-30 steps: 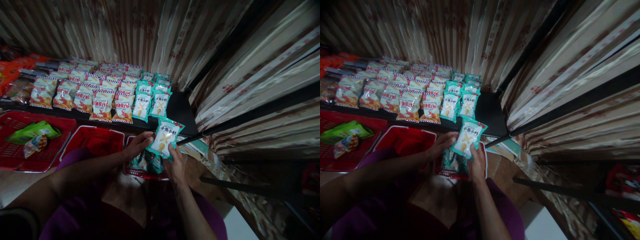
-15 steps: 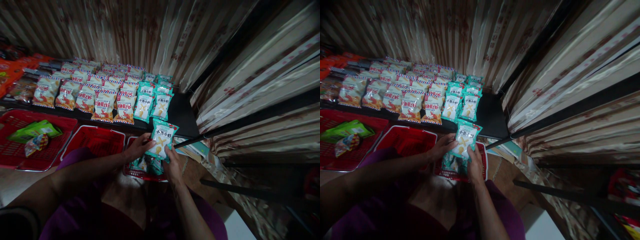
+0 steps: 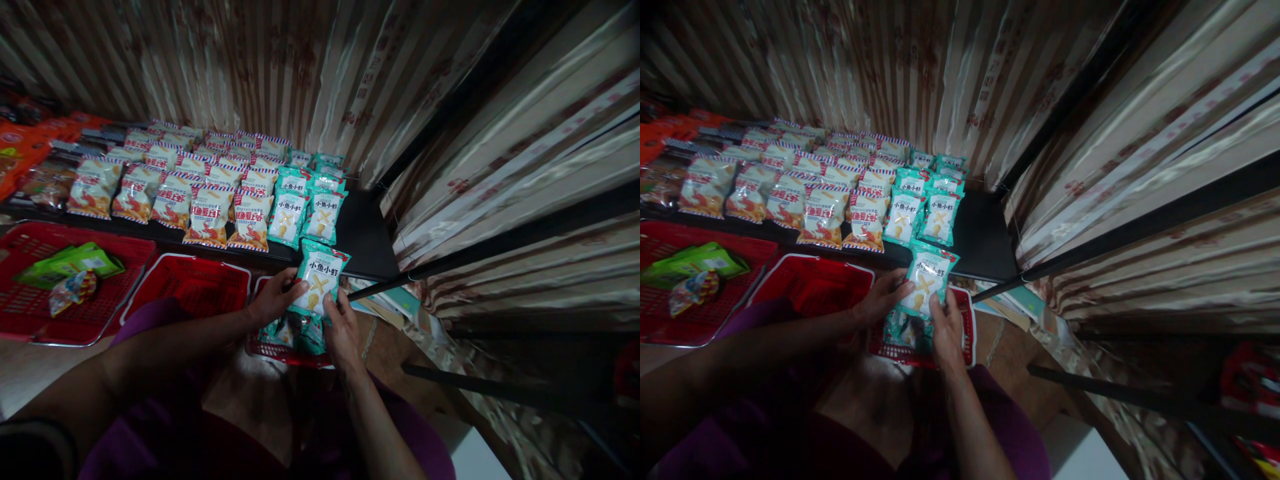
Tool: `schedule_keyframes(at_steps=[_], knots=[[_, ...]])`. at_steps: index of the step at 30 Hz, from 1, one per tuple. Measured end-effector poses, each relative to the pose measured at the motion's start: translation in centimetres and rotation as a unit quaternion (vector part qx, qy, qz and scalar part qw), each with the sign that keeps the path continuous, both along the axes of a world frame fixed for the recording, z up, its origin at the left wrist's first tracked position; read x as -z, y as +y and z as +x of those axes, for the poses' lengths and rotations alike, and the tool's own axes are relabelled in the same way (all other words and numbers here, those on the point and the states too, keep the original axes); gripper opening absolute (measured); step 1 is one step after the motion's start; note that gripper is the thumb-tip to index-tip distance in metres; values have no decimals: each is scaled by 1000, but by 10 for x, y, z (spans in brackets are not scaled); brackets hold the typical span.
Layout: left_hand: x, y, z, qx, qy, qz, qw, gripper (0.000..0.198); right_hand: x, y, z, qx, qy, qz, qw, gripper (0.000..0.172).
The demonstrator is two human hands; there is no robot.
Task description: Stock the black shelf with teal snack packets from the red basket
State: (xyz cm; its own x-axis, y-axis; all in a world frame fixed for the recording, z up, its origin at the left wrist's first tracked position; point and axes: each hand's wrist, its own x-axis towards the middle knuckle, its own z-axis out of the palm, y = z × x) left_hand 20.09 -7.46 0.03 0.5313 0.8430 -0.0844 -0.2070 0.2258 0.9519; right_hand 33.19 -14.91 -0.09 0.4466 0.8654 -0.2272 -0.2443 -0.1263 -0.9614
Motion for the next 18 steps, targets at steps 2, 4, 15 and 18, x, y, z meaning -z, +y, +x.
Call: schedule_keyframes(at_steps=[2, 4, 15, 18], knots=[[1, 1, 0, -6, 1, 9, 1000, 48, -1, 0, 0, 6, 5, -4, 1000, 66], [1, 2, -1, -14, 9, 23, 1000, 47, -2, 0, -1, 11, 7, -8, 1000, 66], [9, -3, -5, -22, 65, 107, 992, 42, -2, -1, -2, -29, -46, 37, 998, 52], [11, -3, -3, -11, 48, 82, 995, 43, 4, 1, 1, -20, -40, 29, 999, 54]])
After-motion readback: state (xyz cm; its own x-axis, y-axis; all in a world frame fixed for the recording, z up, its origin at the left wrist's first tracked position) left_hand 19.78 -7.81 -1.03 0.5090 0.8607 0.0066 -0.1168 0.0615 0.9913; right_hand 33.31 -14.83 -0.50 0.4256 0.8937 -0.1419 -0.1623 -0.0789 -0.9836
